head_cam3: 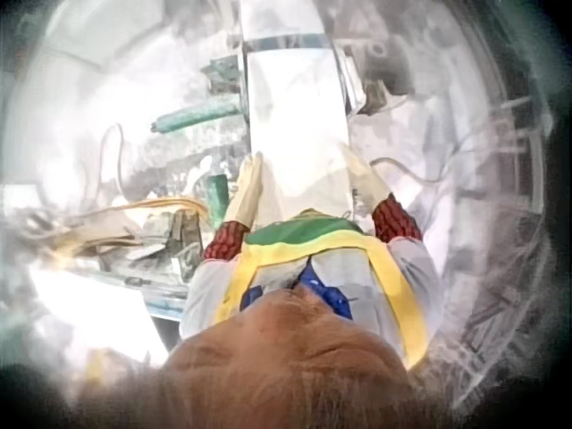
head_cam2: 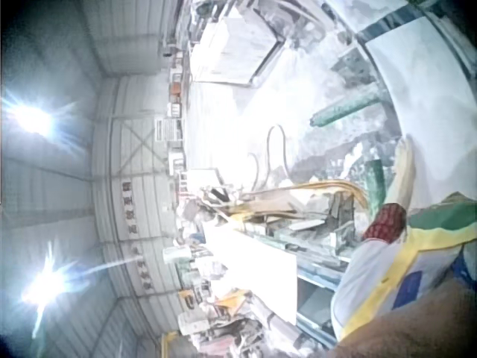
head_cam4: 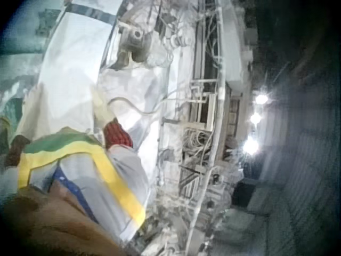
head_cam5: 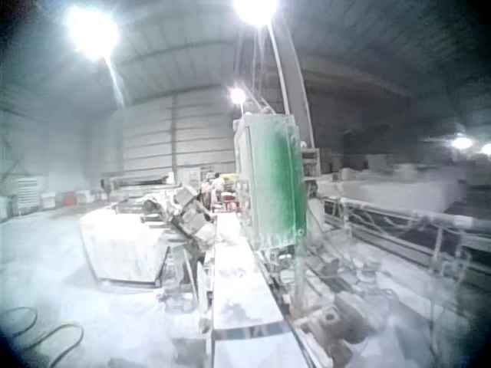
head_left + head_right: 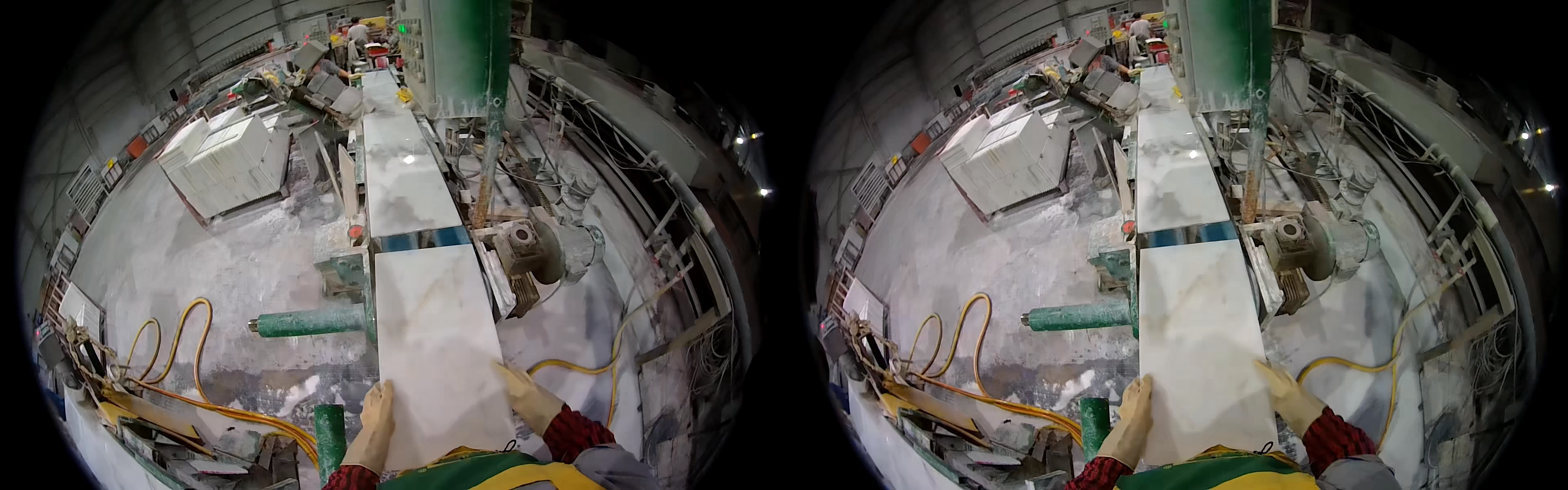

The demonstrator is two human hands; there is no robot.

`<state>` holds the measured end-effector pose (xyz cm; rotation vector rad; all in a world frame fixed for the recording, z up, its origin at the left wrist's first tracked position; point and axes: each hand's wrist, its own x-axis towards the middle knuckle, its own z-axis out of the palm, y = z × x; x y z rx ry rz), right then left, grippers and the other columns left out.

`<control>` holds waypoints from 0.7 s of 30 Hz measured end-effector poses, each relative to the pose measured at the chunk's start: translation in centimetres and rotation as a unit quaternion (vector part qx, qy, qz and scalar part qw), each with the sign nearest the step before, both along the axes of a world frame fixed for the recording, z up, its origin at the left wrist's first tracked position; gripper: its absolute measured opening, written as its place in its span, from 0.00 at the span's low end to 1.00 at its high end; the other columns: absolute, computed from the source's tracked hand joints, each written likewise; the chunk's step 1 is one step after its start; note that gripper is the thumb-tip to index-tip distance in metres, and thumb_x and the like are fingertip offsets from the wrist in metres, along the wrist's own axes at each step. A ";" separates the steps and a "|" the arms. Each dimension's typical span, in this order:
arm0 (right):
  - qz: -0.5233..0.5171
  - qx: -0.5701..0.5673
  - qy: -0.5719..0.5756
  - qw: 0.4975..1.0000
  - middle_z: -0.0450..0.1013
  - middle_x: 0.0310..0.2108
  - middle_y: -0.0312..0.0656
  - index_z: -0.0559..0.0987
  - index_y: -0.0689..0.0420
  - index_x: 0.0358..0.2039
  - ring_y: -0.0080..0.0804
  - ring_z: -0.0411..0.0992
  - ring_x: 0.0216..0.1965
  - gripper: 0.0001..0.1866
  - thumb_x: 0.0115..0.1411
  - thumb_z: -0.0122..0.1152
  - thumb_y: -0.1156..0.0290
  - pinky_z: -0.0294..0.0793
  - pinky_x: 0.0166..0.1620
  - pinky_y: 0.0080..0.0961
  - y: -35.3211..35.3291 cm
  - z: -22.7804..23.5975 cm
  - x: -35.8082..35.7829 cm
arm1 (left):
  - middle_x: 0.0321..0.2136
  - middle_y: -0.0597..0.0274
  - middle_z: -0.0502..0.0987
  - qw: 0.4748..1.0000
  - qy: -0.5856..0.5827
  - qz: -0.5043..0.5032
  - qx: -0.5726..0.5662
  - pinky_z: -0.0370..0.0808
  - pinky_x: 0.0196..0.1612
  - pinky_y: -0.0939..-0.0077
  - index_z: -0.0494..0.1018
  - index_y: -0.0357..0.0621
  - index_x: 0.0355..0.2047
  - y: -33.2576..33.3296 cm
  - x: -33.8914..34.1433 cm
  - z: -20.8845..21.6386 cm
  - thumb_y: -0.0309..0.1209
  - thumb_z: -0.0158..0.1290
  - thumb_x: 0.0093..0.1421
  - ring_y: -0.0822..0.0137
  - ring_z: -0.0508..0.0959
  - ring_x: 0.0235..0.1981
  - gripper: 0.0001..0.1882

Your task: The person repeatedly picks up large white stone slabs from a conveyor, carries them to a processing machine, and places them onto the machine's rollers. The person then guides the slabs through the machine as they move along the rollers. This cycle is repeated multiple times throughout the clip.

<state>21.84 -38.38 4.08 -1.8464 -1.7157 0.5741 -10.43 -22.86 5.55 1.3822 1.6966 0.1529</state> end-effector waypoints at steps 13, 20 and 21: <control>0.051 -0.052 0.176 0.982 0.68 0.69 0.55 0.67 0.57 0.73 0.45 0.64 0.72 0.29 0.74 0.56 0.74 0.64 0.73 0.37 1.4 5.1 -0.1 | 0.67 0.48 0.73 0.998 0.000 -0.018 0.058 0.69 0.68 0.55 0.72 0.48 0.67 4.4 2.3 -0.6 0.60 0.36 0.76 0.48 0.72 0.67 0.35; 0.046 0.025 0.045 0.998 0.74 0.65 0.51 0.72 0.59 0.71 0.42 0.72 0.66 0.28 0.75 0.60 0.61 0.70 0.68 0.33 2.1 5.0 0.9 | 0.65 0.46 0.74 0.997 0.035 -0.008 0.071 0.69 0.68 0.54 0.71 0.48 0.67 6.6 3.3 -1.9 0.60 0.36 0.76 0.45 0.73 0.66 0.35; 0.035 0.010 0.080 0.996 0.75 0.65 0.50 0.73 0.59 0.71 0.41 0.72 0.66 0.28 0.75 0.60 0.60 0.70 0.68 0.33 2.4 5.3 0.9 | 0.65 0.46 0.74 0.995 0.029 -0.020 0.092 0.69 0.69 0.53 0.71 0.48 0.67 6.3 3.4 -1.4 0.61 0.36 0.76 0.45 0.73 0.67 0.36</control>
